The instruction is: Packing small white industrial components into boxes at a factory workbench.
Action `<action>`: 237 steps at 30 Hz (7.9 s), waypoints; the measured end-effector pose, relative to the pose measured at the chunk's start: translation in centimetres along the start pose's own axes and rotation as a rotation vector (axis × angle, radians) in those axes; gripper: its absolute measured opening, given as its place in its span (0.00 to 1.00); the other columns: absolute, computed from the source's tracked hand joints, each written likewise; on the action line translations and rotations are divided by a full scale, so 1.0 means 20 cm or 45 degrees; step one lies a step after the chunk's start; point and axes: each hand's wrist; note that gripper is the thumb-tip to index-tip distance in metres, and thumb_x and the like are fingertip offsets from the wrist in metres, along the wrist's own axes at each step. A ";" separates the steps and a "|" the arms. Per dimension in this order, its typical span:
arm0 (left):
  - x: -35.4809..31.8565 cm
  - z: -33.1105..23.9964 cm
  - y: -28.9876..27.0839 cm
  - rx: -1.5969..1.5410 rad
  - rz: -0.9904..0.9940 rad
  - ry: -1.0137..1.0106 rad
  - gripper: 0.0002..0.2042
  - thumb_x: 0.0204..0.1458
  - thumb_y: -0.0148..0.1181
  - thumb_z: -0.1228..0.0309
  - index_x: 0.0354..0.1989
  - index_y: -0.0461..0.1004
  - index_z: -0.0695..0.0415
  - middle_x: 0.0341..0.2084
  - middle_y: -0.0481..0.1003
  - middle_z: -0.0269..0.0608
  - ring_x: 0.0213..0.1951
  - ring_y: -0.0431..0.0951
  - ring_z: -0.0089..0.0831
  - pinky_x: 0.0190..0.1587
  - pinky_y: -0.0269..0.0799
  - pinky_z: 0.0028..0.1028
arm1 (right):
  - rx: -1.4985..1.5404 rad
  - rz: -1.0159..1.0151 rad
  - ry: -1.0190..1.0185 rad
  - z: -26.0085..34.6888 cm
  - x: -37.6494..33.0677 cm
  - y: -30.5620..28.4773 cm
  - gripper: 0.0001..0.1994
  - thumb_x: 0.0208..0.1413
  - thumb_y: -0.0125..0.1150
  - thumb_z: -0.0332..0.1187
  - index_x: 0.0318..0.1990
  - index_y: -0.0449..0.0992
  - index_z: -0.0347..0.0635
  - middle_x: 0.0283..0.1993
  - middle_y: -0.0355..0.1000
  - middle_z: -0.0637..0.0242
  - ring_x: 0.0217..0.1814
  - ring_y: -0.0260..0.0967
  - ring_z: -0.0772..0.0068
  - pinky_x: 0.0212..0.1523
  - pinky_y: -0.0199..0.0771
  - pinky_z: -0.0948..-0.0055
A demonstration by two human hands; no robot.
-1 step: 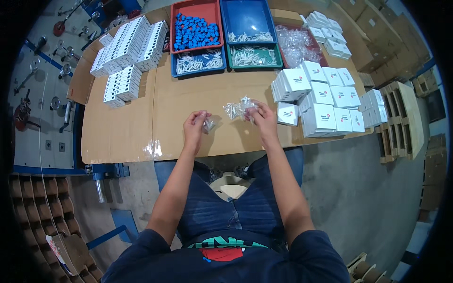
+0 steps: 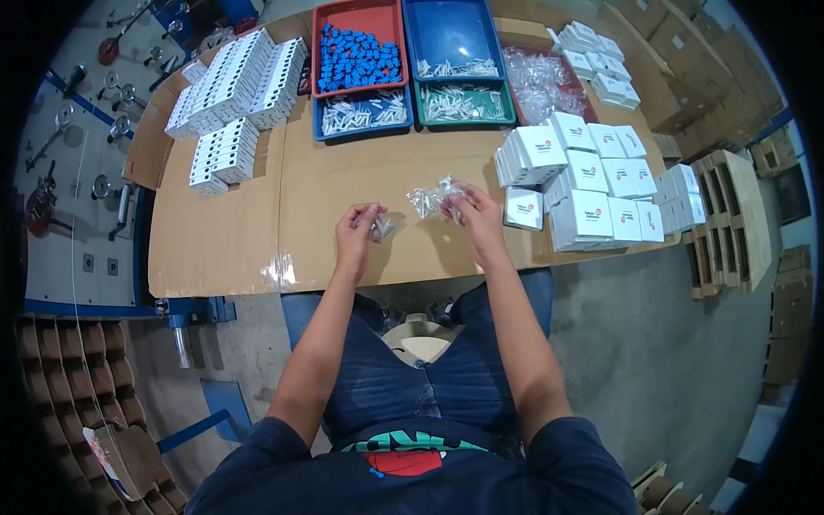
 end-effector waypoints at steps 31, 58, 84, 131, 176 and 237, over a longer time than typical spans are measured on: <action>0.00 0.09 -0.01 0.102 0.007 0.161 0.06 0.62 0.64 0.71 0.36 0.76 0.60 0.30 0.79 0.35 0.34 0.78 0.20 0.39 0.74 0.21 | -0.573 0.402 0.409 0.06 1.29 0.63 0.11 0.54 0.64 0.24 0.44 0.74 0.34 0.35 0.73 0.62 0.35 0.74 0.67 0.37 0.82 0.64; -0.02 0.06 -0.02 0.123 0.032 0.176 0.07 0.62 0.63 0.71 0.34 0.76 0.61 0.30 0.79 0.35 0.34 0.77 0.20 0.40 0.74 0.21 | -1.700 0.293 -0.776 0.12 1.28 0.79 0.07 0.54 0.62 0.32 0.36 0.85 0.45 0.39 0.80 0.50 0.45 0.78 0.46 0.48 0.78 0.52; 0.03 0.12 0.01 0.004 0.020 0.080 0.21 0.72 0.42 0.60 0.48 0.78 0.65 0.42 0.82 0.47 0.38 0.79 0.25 0.44 0.75 0.24 | -1.684 -0.810 -0.445 1.02 1.41 -0.79 0.26 0.53 0.68 0.48 0.45 0.81 0.29 0.47 0.79 0.40 0.52 0.77 0.40 0.53 0.76 0.53; -0.60 0.53 0.16 1.425 1.873 -1.065 0.21 0.58 0.57 0.57 0.54 0.79 0.59 0.52 0.79 0.54 0.53 0.78 0.49 0.55 0.72 0.43 | -1.674 0.650 -0.097 0.23 1.33 0.78 0.20 0.49 0.71 0.31 0.49 0.78 0.35 0.45 0.78 0.43 0.51 0.77 0.44 0.50 0.76 0.55; 1.10 -0.43 0.21 1.193 -0.137 0.728 0.11 0.51 0.72 0.63 0.33 0.82 0.58 0.27 0.82 0.43 0.29 0.82 0.37 0.33 0.73 0.34 | -1.100 0.528 -0.450 0.14 1.38 0.56 0.36 0.47 0.79 0.37 0.65 0.71 0.43 0.52 0.79 0.54 0.48 0.78 0.64 0.46 0.78 0.64; 0.06 -0.07 0.28 0.341 0.275 0.004 0.05 0.63 0.61 0.73 0.42 0.77 0.61 0.32 0.78 0.32 0.33 0.75 0.17 0.36 0.73 0.20 | -0.892 0.323 -0.271 0.02 0.15 0.08 0.15 0.63 0.63 0.31 0.56 0.79 0.38 0.47 0.81 0.62 0.47 0.77 0.74 0.50 0.76 0.73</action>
Point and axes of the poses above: each hand's wrist, its own x-axis towards the middle knuckle, its own y-axis out of the palm, z = x × y
